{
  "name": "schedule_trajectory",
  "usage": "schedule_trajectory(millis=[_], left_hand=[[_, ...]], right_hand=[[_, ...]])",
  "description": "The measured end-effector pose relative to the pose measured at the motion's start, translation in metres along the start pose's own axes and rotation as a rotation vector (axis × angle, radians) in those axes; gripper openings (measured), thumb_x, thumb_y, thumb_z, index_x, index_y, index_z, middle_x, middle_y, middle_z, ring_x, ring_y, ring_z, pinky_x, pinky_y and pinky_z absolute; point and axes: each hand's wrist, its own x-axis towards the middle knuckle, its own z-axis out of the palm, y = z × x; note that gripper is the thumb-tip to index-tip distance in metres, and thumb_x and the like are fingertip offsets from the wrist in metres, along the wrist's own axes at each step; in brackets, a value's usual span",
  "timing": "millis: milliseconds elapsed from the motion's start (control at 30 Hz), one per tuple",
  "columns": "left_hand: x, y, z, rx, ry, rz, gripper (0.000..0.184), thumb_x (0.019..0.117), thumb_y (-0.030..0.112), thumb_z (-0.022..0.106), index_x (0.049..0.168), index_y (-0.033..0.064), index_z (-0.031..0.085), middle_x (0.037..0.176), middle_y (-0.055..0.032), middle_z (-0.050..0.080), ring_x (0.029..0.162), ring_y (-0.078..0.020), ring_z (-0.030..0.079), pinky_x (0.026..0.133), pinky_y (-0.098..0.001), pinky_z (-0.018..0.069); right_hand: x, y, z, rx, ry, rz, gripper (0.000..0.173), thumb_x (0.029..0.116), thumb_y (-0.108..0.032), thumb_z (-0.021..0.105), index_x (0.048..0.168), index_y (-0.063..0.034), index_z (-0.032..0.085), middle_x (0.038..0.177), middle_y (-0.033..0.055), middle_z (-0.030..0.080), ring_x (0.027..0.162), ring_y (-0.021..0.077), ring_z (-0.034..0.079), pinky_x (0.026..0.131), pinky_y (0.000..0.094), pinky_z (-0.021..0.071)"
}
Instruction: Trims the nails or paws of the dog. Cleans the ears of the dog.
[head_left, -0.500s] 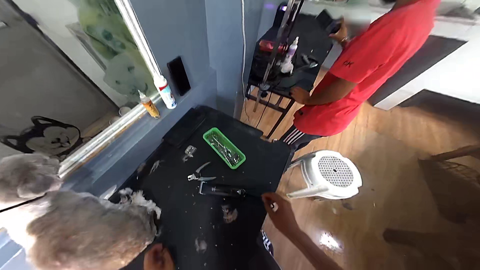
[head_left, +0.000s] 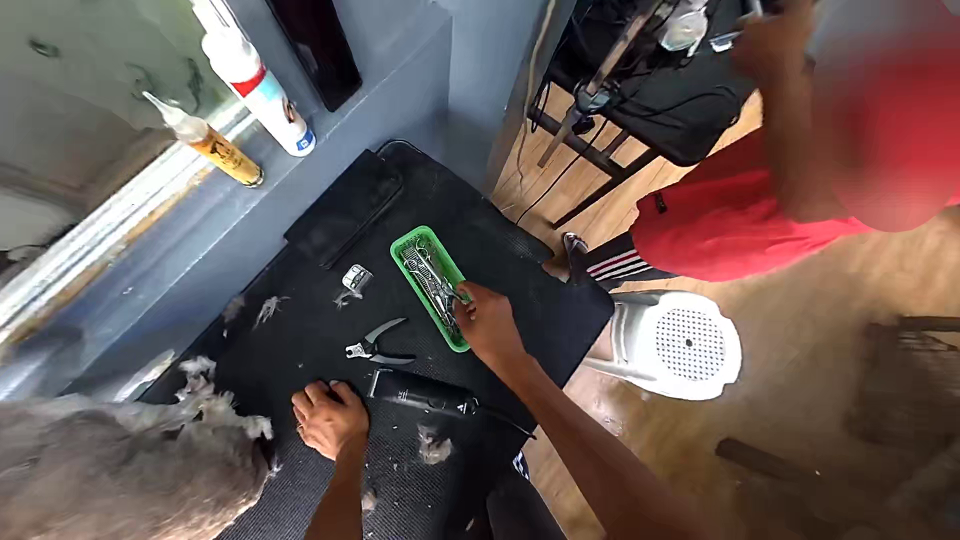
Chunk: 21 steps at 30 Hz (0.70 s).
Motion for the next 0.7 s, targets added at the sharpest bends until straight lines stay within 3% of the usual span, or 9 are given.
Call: schedule_trajectory(millis=[33,100,167,300,433,500,600,700], left_hand=[[0.003,0.001,0.001,0.007,0.004,-0.003,0.044,0.0995,0.041,0.044,0.112,0.0075,0.068,0.125,-0.0208,0.062,0.12,-0.0403,0.061,0.09,-0.0594,0.0517],[0.004,0.002,0.002,0.01,0.001,-0.013,0.042,0.0987,0.04,0.044,0.11,0.0082,0.069,0.124,-0.02,0.063,0.119,-0.0399,0.061,0.09,-0.0588,0.0515],[0.003,0.002,0.002,0.015,0.002,-0.016,0.041,0.0978,0.04,0.044,0.108,0.0083,0.069,0.122,-0.0195,0.063,0.118,-0.0394,0.061,0.089,-0.0583,0.0514],[0.004,0.003,0.002,0.03,0.017,-0.003,0.04,0.0981,0.039,0.044,0.103,0.0072,0.067,0.115,-0.0198,0.063,0.112,-0.0398,0.063,0.084,-0.0574,0.0522],[0.005,0.004,0.001,0.021,0.014,-0.003,0.04,0.0979,0.039,0.043,0.101,0.0065,0.067,0.114,-0.0204,0.063,0.111,-0.0404,0.063,0.083,-0.0575,0.0515],[0.005,0.004,0.002,0.022,0.023,0.001,0.04,0.0976,0.039,0.043,0.1,0.0066,0.066,0.113,-0.0206,0.063,0.11,-0.0403,0.063,0.082,-0.0576,0.0515],[0.005,0.003,0.002,0.013,0.023,0.007,0.041,0.0967,0.039,0.044,0.1,0.0061,0.067,0.114,-0.0213,0.063,0.111,-0.0408,0.063,0.082,-0.0582,0.0511],[0.006,0.002,0.001,0.001,0.014,-0.001,0.04,0.096,0.039,0.045,0.1,0.0058,0.067,0.115,-0.0214,0.063,0.112,-0.0412,0.062,0.083,-0.0584,0.051]], right_hand=[[0.013,-0.006,0.004,-0.04,-0.006,0.009,0.03,0.1008,-0.017,0.064,0.125,0.0006,0.068,0.111,0.0197,0.071,0.091,0.0325,0.073,0.08,0.0517,0.0605],[0.038,-0.008,0.017,-0.142,-0.076,0.071,0.037,0.0993,-0.028,0.066,0.125,-0.0014,0.068,0.112,0.0182,0.072,0.098,0.0338,0.072,0.086,0.0537,0.0586],[0.053,-0.011,0.029,-0.207,-0.13,0.13,0.044,0.0965,-0.033,0.069,0.127,-0.0024,0.065,0.105,0.0188,0.071,0.094,0.036,0.071,0.081,0.0552,0.0584],[0.054,-0.024,0.034,-0.244,-0.136,0.188,0.055,0.0944,-0.027,0.073,0.141,-0.0049,0.055,0.106,0.023,0.069,0.09,0.0432,0.07,0.07,0.0614,0.056],[0.052,-0.019,0.045,-0.244,-0.027,0.174,0.056,0.0922,-0.026,0.076,0.142,-0.0065,0.057,0.106,0.0205,0.071,0.086,0.0405,0.071,0.065,0.0597,0.0564],[0.046,-0.016,0.049,-0.211,0.043,0.119,0.051,0.0927,-0.021,0.075,0.138,-0.006,0.058,0.104,0.0173,0.072,0.079,0.0354,0.071,0.061,0.0551,0.0569],[0.032,-0.021,0.046,-0.237,0.085,0.022,0.031,0.0961,-0.02,0.07,0.123,-0.0065,0.066,0.103,0.0137,0.071,0.072,0.0295,0.07,0.056,0.0493,0.0565],[0.02,-0.025,0.046,-0.315,0.044,0.011,0.031,0.0999,-0.022,0.061,0.126,-0.0075,0.07,0.124,0.0101,0.071,0.078,0.028,0.072,0.062,0.0486,0.0586]])
